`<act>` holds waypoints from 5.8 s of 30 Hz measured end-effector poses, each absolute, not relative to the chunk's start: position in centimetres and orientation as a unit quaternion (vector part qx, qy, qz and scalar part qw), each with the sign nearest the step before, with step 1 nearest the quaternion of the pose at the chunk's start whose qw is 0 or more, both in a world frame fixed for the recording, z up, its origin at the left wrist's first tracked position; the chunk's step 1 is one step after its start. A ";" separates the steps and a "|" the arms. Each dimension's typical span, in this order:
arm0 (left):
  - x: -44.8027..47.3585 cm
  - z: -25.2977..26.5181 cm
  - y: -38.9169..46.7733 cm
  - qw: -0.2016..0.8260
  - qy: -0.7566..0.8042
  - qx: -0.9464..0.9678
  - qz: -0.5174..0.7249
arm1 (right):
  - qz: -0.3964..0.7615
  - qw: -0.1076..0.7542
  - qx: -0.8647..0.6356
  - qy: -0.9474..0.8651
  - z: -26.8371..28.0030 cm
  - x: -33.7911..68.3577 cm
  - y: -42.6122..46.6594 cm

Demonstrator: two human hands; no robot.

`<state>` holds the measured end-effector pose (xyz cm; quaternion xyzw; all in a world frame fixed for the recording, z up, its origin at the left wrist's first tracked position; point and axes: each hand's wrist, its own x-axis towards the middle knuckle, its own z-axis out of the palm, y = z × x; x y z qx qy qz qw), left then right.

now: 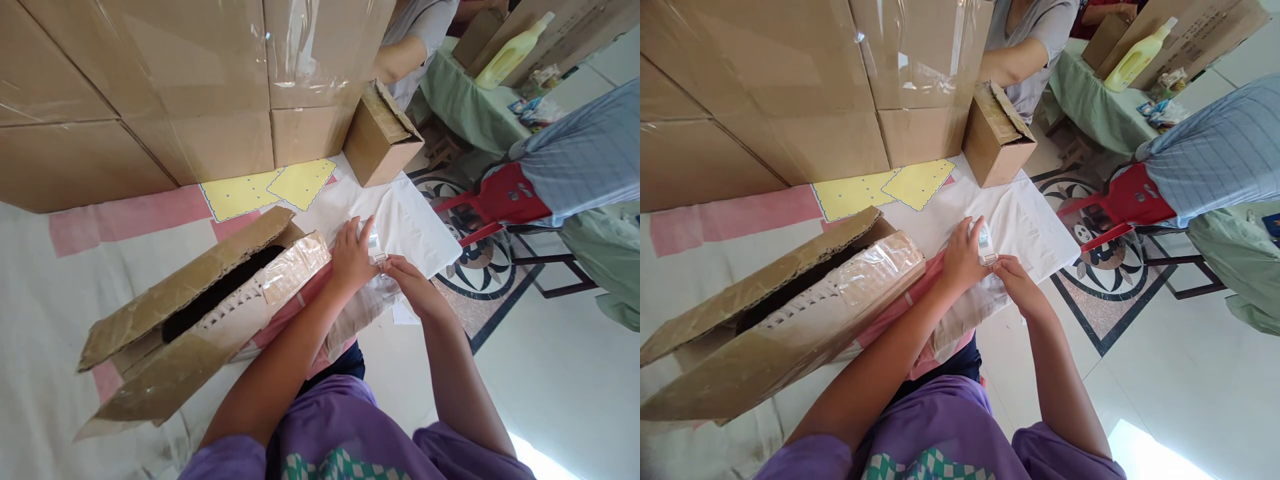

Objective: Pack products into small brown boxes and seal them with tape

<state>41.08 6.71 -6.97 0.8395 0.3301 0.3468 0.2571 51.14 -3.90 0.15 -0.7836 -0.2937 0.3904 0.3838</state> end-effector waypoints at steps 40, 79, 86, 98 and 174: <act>40.8 -6.7 7.0 0.293 0.314 0.838 0.335 | 0.328 0.344 -0.795 -0.378 -1.9 51.2 -4.6; 39.9 -5.2 7.5 0.386 0.283 0.803 0.354 | 0.322 0.353 -0.787 -0.391 -2.8 51.5 -4.9; 39.2 -5.3 8.0 0.434 0.236 0.792 0.357 | 0.314 0.353 -0.785 -0.400 -2.8 51.6 -4.9; 39.0 -5.1 8.1 0.501 0.215 0.756 0.362 | 0.323 0.348 -0.786 -0.396 -2.9 51.7 -4.9; 21.7 0.0 -2.2 0.275 0.327 0.841 0.331 | 0.243 0.248 -0.615 -0.708 3.3 39.4 -9.0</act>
